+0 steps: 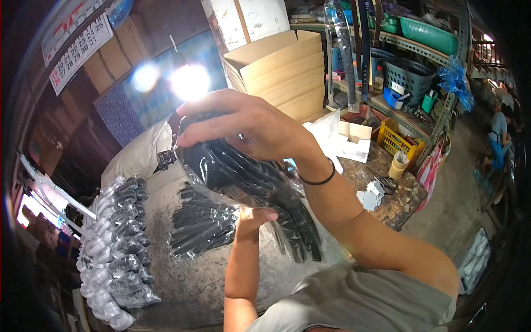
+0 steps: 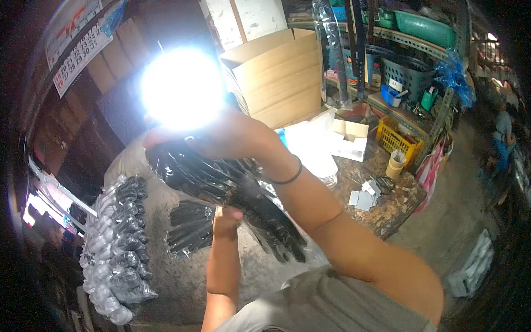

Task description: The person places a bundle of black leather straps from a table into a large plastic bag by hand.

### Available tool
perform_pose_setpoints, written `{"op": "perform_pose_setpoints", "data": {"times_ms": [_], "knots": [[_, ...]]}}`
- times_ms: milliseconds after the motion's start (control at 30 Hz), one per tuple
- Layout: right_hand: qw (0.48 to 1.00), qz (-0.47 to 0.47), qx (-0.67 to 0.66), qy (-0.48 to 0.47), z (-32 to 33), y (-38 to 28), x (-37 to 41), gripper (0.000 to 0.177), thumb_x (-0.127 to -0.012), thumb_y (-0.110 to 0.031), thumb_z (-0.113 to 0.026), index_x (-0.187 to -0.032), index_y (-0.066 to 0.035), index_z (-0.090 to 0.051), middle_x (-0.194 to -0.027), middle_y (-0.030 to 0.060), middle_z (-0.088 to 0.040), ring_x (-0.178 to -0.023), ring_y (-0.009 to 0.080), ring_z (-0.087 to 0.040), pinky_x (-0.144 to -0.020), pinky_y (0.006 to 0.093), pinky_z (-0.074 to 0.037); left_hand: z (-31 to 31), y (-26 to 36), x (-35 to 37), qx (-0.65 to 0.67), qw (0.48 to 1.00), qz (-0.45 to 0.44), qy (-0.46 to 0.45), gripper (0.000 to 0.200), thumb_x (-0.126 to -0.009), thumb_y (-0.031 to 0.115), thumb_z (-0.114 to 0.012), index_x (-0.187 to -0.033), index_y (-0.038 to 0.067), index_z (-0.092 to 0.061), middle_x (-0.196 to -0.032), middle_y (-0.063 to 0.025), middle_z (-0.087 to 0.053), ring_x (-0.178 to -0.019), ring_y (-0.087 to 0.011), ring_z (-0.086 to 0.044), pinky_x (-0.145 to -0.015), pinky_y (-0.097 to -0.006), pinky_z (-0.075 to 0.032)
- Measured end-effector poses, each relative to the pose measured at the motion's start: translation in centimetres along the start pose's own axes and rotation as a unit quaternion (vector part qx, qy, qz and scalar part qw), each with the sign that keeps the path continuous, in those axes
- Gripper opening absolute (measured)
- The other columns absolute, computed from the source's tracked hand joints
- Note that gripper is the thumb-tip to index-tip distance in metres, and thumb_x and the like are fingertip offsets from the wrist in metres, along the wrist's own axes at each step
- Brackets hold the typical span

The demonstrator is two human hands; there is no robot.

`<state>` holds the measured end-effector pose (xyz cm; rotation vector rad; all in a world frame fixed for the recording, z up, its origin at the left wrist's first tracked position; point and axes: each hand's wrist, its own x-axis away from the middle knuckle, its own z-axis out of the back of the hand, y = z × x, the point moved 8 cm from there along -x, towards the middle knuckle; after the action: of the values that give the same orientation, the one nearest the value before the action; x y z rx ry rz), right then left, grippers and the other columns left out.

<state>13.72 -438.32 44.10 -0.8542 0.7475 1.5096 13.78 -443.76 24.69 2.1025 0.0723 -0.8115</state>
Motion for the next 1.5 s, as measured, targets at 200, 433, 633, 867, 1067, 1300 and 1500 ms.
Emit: {"op": "perform_pose_setpoints", "data": {"times_ms": [200,433,633,867,1067,1300,1500], "knots": [[0.996,0.006,-0.077,0.036,0.1,-0.9,-0.5,0.062,-0.057,0.017,-0.054,-0.107,-0.017,-0.067,-0.123,0.0048,-0.055,-0.114,0.0241,-0.05,-0.096,0.0354,-0.042,3.0,-1.5,2.4,-0.232,0.947,-0.13,-0.18,0.078,-0.055,-0.005,-0.076,-0.126,0.0,-0.043,-0.123,-0.0106,-0.051,-0.113,-0.0241,-0.05,-0.095,-0.0371,-0.042],[0.993,0.012,-0.114,0.04,-0.9,-0.5,-0.7,0.063,-0.057,0.018,-0.053,-0.108,-0.017,-0.067,-0.124,0.0059,-0.053,-0.116,0.0254,-0.049,-0.097,0.036,-0.041,-0.3,-0.1,0.1,-0.036,0.998,-0.009,0.046,0.073,-0.062,-0.002,-0.072,-0.127,-0.001,-0.041,-0.122,-0.0115,-0.051,-0.113,-0.0253,-0.05,-0.096,-0.0385,-0.042],[0.992,-0.037,-0.121,0.017,-1.9,0.7,-0.4,0.061,-0.057,0.018,-0.054,-0.108,-0.015,-0.066,-0.124,0.0072,-0.053,-0.117,0.0261,-0.048,-0.096,0.0369,-0.042,0.7,-0.7,0.6,-0.062,0.995,0.029,0.074,0.068,-0.065,0.001,-0.069,-0.126,-0.002,-0.041,-0.119,-0.0121,-0.051,-0.109,-0.028,-0.053,-0.095,-0.0421,-0.043],[0.992,-0.043,-0.111,-0.037,-3.5,2.0,-0.3,0.064,-0.059,0.019,-0.051,-0.113,-0.015,-0.062,-0.124,0.008,-0.051,-0.118,0.0271,-0.047,-0.094,0.0367,-0.043,1.4,-1.2,0.0,-0.004,0.997,0.018,0.08,0.07,-0.062,0.005,-0.067,-0.126,-0.001,-0.04,-0.116,-0.0122,-0.051,-0.105,-0.029,-0.055,-0.094,-0.0441,-0.044],[0.994,-0.051,-0.089,-0.036,-4.4,2.0,-0.4,0.065,-0.061,0.018,-0.052,-0.116,-0.016,-0.06,-0.127,0.009,-0.049,-0.118,0.0274,-0.047,-0.093,0.0354,-0.044,1.6,-1.3,0.0,0.047,0.995,0.028,0.086,0.065,-0.061,0.006,-0.066,-0.122,-0.001,-0.046,-0.112,-0.0113,-0.055,-0.105,-0.0257,-0.055,-0.092,-0.0402,-0.046],[0.999,-0.045,-0.016,0.02,-3.8,0.5,-0.9,0.055,-0.068,0.01,-0.057,-0.116,-0.017,-0.06,-0.122,0.009,-0.053,-0.112,0.0289,-0.051,-0.092,0.0363,-0.045,2.0,-0.2,1.0,-0.023,0.988,0.012,0.153,0.044,-0.063,0.007,-0.066,-0.106,-0.002,-0.057,-0.096,-0.0097,-0.062,-0.083,-0.0203,-0.06,-0.079,-0.0331,-0.049],[0.999,-0.027,-0.032,0.002,-5.5,1.5,-0.9,0.05,-0.072,-0.005,-0.064,-0.12,-0.017,-0.057,-0.121,0.01,-0.053,-0.109,0.0297,-0.053,-0.091,0.0373,-0.044,1.6,0.7,0.9,-0.005,0.987,0.013,0.161,0.025,-0.064,0.008,-0.067,-0.087,-0.002,-0.063,-0.092,-0.0093,-0.063,-0.084,-0.0196,-0.06,-0.079,-0.0323,-0.049]]}}
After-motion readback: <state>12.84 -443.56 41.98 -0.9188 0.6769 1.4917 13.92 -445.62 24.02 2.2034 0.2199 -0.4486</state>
